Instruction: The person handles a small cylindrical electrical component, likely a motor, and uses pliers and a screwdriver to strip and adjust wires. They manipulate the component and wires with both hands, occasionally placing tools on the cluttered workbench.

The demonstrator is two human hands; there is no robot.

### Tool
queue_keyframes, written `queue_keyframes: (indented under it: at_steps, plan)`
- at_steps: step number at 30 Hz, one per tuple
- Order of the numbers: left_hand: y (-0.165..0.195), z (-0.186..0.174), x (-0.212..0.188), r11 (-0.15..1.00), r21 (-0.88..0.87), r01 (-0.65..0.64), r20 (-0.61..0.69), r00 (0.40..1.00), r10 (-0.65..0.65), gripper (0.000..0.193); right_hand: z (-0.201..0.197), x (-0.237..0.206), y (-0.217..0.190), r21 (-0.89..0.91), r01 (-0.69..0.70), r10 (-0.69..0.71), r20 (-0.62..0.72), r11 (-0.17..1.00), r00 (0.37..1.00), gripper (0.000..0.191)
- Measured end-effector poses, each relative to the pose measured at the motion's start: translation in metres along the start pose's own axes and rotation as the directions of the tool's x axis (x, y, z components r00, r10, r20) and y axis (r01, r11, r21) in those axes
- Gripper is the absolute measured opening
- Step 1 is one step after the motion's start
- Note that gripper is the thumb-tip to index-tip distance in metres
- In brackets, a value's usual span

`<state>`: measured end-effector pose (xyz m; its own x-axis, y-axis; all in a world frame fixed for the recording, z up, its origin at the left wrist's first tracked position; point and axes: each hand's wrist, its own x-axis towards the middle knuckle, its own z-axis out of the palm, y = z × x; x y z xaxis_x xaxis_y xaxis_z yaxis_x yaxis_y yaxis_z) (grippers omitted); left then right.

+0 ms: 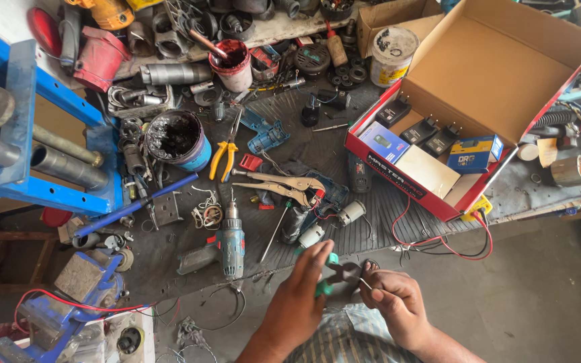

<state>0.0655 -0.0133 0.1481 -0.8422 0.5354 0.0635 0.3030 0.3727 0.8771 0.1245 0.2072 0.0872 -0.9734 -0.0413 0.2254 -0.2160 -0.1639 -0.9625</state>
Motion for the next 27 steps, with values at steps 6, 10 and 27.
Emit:
queue_keyframes:
  at_steps: [6,10,27]
  plan:
    - [0.004,0.003,0.001,0.991,0.106,-0.086,0.007,0.996,0.086,0.086,0.001,-0.002,0.008,-0.124,-0.008,0.01,0.011,0.992,1.0,0.04]
    - [0.003,0.002,0.002,0.986,0.121,-0.111,-0.01,0.994,0.113,0.086,0.001,-0.003,0.011,-0.102,-0.026,0.025,-0.008,0.994,1.0,0.041]
    - [-0.015,-0.005,0.002,0.936,0.271,-0.225,-0.082,0.963,0.255,0.073,0.002,-0.008,0.027,-0.036,-0.135,0.136,0.015,0.99,0.991,0.04]
